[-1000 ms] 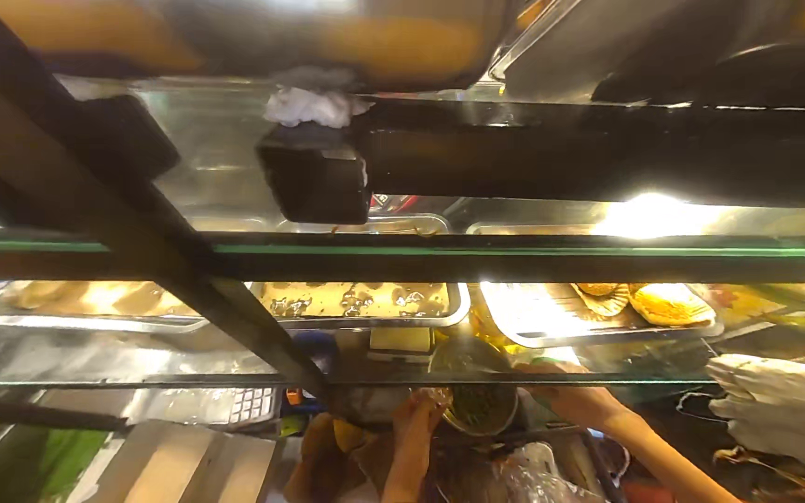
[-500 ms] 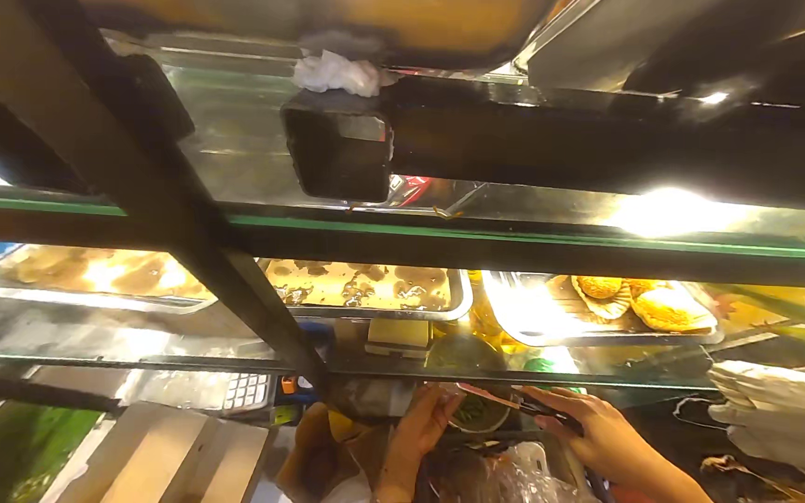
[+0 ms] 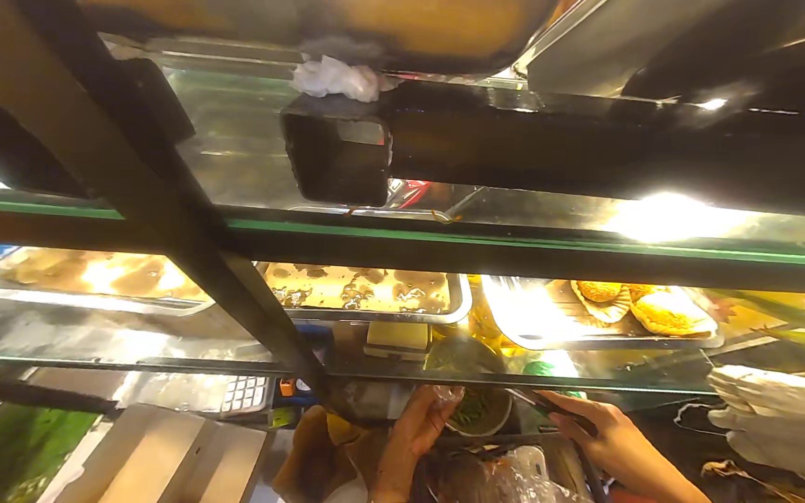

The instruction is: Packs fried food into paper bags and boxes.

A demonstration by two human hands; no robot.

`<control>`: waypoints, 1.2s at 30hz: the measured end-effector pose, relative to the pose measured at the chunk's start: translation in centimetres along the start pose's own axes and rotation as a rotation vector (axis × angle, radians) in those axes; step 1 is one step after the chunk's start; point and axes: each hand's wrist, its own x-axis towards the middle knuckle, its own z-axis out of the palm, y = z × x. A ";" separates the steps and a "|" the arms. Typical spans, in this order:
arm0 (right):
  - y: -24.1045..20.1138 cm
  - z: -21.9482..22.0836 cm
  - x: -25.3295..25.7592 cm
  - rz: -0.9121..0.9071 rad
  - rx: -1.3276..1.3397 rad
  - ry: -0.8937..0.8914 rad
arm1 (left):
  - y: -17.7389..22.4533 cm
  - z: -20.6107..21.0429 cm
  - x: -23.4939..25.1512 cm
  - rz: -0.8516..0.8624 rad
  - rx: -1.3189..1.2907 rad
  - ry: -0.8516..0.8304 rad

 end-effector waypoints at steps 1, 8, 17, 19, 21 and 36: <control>-0.1 -0.1 0.0 0.058 -0.079 -0.046 | -0.1 0.0 0.0 0.001 0.022 0.010; -1.9 0.4 0.0 -0.071 0.259 -0.081 | -0.4 0.7 0.1 0.105 0.214 0.123; -0.7 1.1 -0.1 -0.072 0.371 -0.071 | -0.4 0.1 0.0 0.195 0.289 0.124; -0.4 1.2 -0.2 -0.060 0.367 -0.038 | -0.3 -0.1 -0.1 0.185 0.268 0.106; -0.2 1.3 0.1 0.002 0.208 -0.019 | -0.1 -0.1 -0.3 0.176 0.237 0.108; -1.5 6.0 8.2 0.067 -0.361 -0.295 | -0.3 1.6 -1.9 0.248 0.375 0.053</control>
